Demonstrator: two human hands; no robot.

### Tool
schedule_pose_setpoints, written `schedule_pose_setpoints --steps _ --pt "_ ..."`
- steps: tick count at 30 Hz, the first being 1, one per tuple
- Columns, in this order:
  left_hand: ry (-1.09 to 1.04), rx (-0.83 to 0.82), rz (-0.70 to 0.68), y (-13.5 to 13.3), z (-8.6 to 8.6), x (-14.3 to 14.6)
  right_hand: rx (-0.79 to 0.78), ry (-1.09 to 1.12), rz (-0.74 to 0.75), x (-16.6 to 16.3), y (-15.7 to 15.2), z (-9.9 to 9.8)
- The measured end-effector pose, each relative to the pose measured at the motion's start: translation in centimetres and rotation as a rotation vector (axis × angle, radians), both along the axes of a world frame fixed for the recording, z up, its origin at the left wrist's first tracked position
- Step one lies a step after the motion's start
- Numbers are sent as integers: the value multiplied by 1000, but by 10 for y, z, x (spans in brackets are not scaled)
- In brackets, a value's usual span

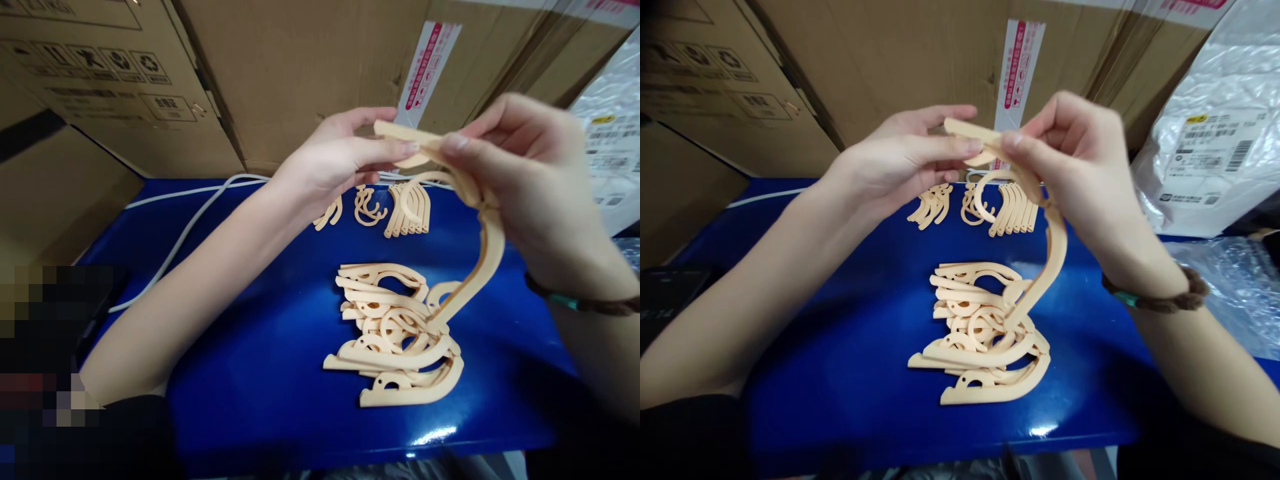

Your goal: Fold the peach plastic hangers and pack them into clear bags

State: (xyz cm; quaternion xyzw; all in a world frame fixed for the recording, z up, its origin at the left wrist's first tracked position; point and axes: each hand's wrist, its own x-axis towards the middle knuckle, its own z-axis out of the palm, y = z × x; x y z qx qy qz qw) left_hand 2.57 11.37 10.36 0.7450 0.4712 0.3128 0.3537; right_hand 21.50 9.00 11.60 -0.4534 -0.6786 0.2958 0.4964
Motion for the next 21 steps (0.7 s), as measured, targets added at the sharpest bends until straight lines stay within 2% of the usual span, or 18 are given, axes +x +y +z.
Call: schedule_pose_setpoints --steps 3,5,8,11,14,18,19,21 --pt "-26 63 -15 6 -2 -3 127 -74 -58 4 9 12" --pt "-28 77 -6 12 -6 -6 175 -228 -82 10 17 15" --pt "43 83 36 18 -13 -6 271 -649 -146 17 24 10" --pt "68 51 21 17 -14 -1 366 -1074 -208 15 24 0" --pt "51 15 -15 11 -11 5 374 -1312 -243 7 20 -6" --pt "39 -9 -21 5 -11 10 353 -1435 -209 0 21 -12" --pt "60 -4 -10 5 -13 11 341 -1414 -175 0 23 -14" --pt "131 51 26 5 -16 12 246 -1188 -94 2 30 -17"
